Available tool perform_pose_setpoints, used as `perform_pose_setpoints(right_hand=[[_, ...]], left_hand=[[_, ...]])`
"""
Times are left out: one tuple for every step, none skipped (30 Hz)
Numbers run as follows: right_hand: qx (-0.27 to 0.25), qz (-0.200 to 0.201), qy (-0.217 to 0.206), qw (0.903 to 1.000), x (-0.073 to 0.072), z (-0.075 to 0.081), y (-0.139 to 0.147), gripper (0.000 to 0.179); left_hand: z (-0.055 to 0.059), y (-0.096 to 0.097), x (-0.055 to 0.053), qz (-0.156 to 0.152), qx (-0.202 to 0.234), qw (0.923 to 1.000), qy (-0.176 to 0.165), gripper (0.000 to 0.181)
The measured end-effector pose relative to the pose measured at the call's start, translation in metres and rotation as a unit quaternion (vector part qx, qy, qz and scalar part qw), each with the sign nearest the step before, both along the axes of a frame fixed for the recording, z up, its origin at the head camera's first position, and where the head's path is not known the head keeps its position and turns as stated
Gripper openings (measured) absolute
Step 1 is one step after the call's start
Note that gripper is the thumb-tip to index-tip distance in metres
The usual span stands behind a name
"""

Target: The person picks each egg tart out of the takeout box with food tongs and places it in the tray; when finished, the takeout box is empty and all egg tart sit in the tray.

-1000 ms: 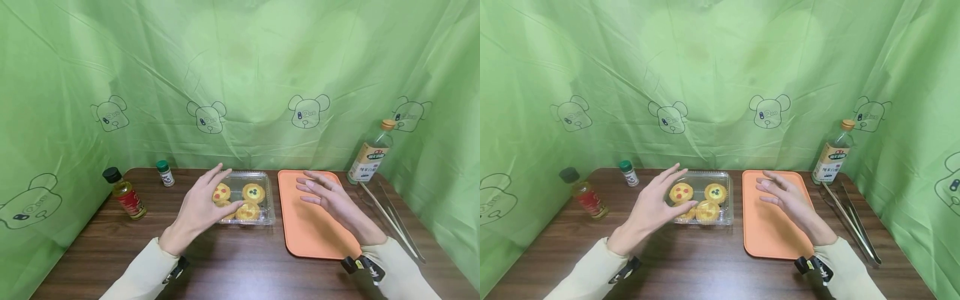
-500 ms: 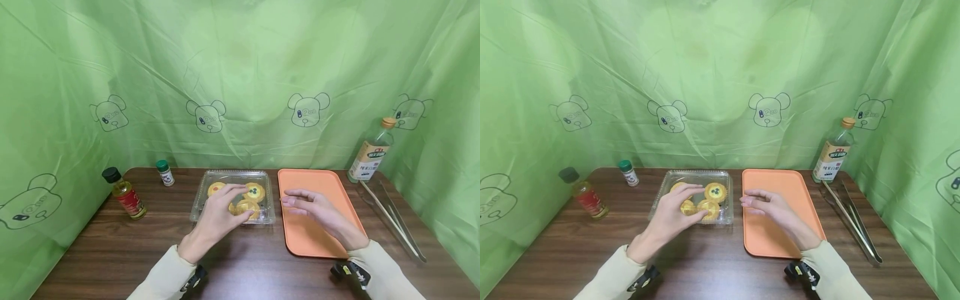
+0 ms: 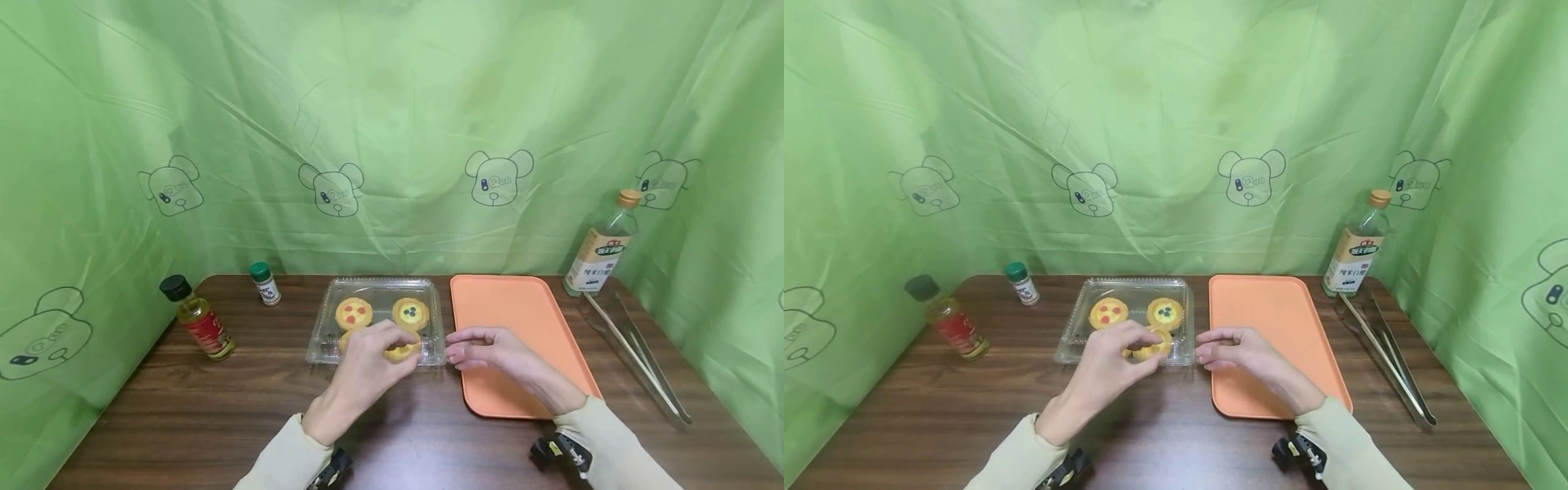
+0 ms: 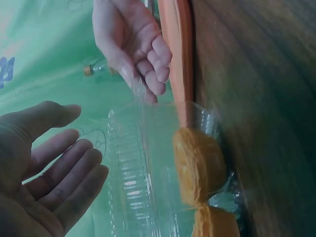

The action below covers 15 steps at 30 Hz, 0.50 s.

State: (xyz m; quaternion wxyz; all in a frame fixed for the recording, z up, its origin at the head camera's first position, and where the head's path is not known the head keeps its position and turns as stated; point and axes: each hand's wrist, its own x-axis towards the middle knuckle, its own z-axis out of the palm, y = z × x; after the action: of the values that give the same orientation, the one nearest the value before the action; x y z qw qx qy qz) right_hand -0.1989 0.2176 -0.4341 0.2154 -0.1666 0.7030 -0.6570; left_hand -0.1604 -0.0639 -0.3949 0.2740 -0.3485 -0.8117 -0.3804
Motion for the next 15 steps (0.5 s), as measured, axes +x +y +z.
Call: perform_pose_setpoints(right_hand=[[0.001,0.003,-0.001,1.0,0.0,-0.001,-0.001,0.044],[0.001,0.006,-0.002,1.0,0.001,-0.002,-0.002,0.044],[0.001,0.008,-0.005,1.0,0.001,-0.003,-0.003,0.043],[-0.002,0.009,-0.011,0.9999,0.001,-0.004,-0.004,0.043],[-0.006,0.008,-0.019,0.9998,0.002,-0.004,-0.006,0.042],[-0.007,0.008,-0.025,0.9996,0.002,-0.005,-0.007,0.041],[-0.013,0.008,-0.034,0.9993,0.003,-0.005,-0.009,0.04],[-0.017,0.009,-0.041,0.999,0.003,-0.006,-0.01,0.039],[-0.021,0.01,-0.046,0.9987,0.003,-0.006,-0.011,0.038],[-0.024,0.01,-0.052,0.9983,0.003,-0.006,-0.011,0.037],[-0.026,0.013,-0.054,0.9981,0.004,-0.006,-0.012,0.035],[-0.027,0.015,-0.056,0.9979,0.004,-0.006,-0.012,0.034],[-0.029,0.019,-0.058,0.9977,0.004,-0.007,-0.012,0.034],[-0.03,0.022,-0.059,0.9976,0.004,-0.007,-0.011,0.033],[-0.031,0.026,-0.061,0.9973,0.004,-0.007,-0.011,0.033]], left_hand=[[-0.001,0.001,0.001,-0.003,-0.003,1.0,-0.002,0.023],[-0.003,0.002,0.002,-0.005,-0.008,1.0,-0.002,0.023],[-0.005,0.003,0.003,-0.004,-0.013,0.9999,-0.002,0.023],[-0.007,0.004,0.004,-0.001,-0.019,0.9998,-0.001,0.023],[-0.008,0.005,0.004,0.003,-0.026,0.9996,0.0,0.023],[-0.01,0.006,0.004,0.007,-0.033,0.9994,0.001,0.022],[-0.012,0.007,0.005,0.009,-0.036,0.9993,0.0,0.022],[-0.013,0.007,0.005,0.012,-0.04,0.9991,0.0,0.022],[-0.014,0.008,0.005,0.014,-0.042,0.999,-0.001,0.022],[-0.014,0.008,0.004,0.015,-0.045,0.9989,-0.004,0.021],[-0.015,0.009,0.004,0.014,-0.047,0.9988,-0.01,0.02],[-0.015,0.01,0.004,0.013,-0.049,0.9986,-0.015,0.019],[-0.015,0.011,0.004,0.013,-0.05,0.9984,-0.023,0.018],[-0.016,0.012,0.005,0.014,-0.054,0.998,-0.03,0.016],[-0.016,0.013,0.005,0.017,-0.057,0.9976,-0.034,0.015]])
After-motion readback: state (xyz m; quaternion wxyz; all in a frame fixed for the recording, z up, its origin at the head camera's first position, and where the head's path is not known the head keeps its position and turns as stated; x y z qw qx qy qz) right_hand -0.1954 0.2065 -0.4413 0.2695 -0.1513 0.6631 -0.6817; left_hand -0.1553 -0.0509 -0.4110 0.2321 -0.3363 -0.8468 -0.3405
